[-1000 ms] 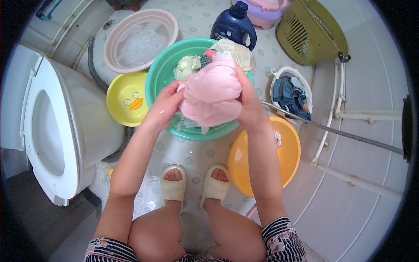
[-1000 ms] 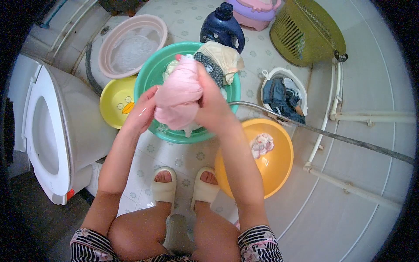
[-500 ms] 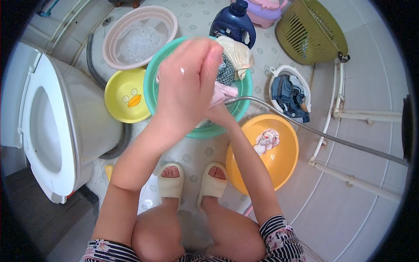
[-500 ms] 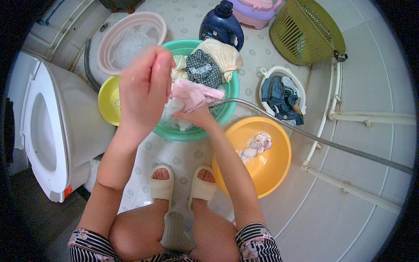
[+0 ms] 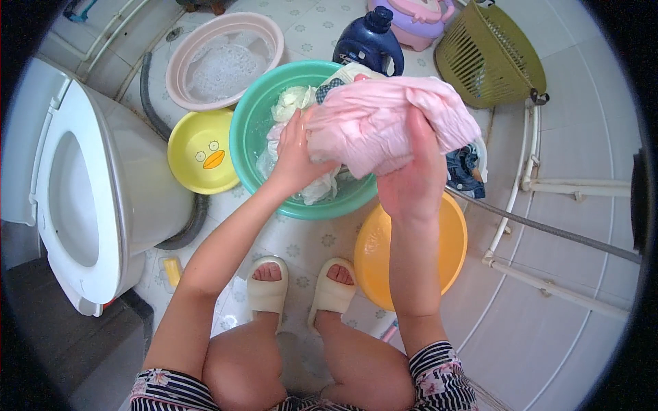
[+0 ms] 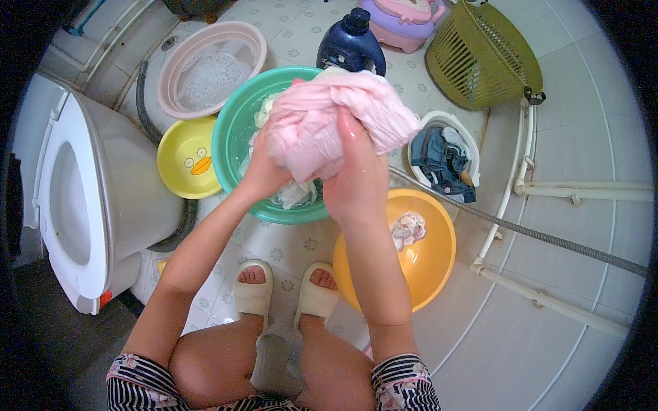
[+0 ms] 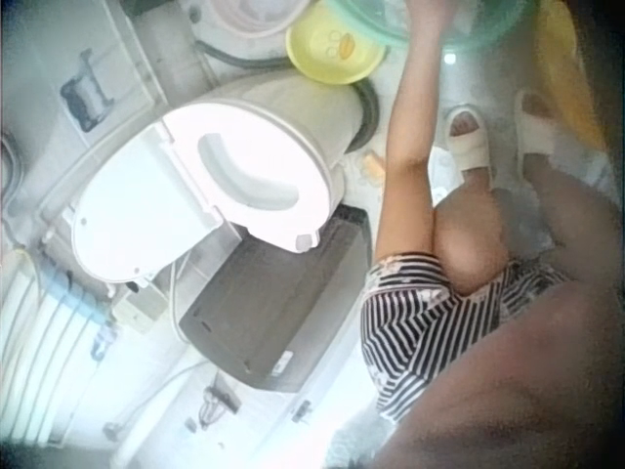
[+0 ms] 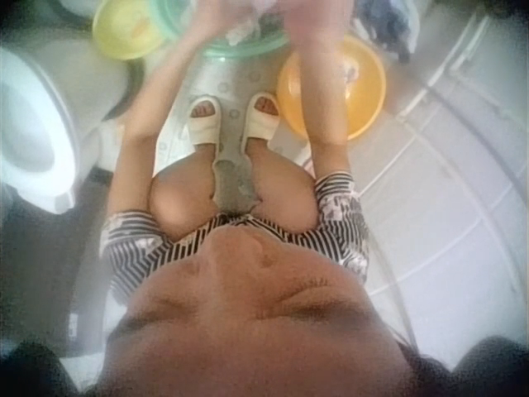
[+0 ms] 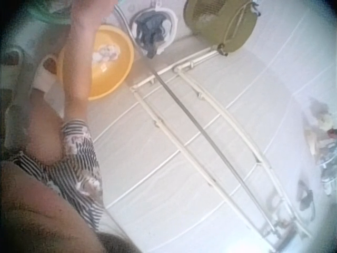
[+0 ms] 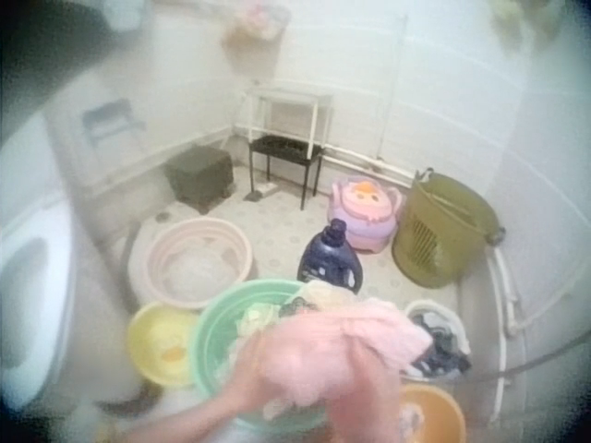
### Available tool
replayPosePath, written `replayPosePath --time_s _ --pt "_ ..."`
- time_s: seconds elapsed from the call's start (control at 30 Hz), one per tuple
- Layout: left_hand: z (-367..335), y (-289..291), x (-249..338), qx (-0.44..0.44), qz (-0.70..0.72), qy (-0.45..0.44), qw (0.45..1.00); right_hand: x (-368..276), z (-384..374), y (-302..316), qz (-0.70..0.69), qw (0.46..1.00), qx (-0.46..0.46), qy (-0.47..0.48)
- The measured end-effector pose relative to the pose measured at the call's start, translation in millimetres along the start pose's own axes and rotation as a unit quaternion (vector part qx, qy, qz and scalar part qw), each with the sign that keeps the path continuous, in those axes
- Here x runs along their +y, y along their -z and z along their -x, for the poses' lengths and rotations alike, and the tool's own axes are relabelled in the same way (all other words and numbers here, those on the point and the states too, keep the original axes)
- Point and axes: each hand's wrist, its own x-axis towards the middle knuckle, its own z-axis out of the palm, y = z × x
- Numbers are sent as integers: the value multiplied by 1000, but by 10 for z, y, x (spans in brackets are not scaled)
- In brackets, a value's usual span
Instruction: The person washes clothes by hand in buckets, scrubbing items in soapy water and rinsing them under a faucet.
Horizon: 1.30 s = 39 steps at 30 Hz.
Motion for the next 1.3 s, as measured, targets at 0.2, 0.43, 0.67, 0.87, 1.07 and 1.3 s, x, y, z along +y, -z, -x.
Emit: replayPosePath --time_s 0.2,0.43,0.67,0.87,1.07,1.3 --pt "-239 251 375 19 500 177 847 118 -124 984 270 961 23 53" --pt "-56 -136 1267 69 290 -131 946 700 -16 1233 -258 942 -44 -212" --pt "305 -349 872 84 -95 -207 970 705 83 1066 -373 896 -47 -236" --pt "85 -226 768 -70 52 -231 969 1123 -62 1788 -65 993 -21 -96" --pt "87 205 -62 -189 -76 -42 978 -124 241 1846 90 961 187 -184" --pt "452 -341 -1264 -230 -237 156 931 -341 429 2005 880 425 166 -130"
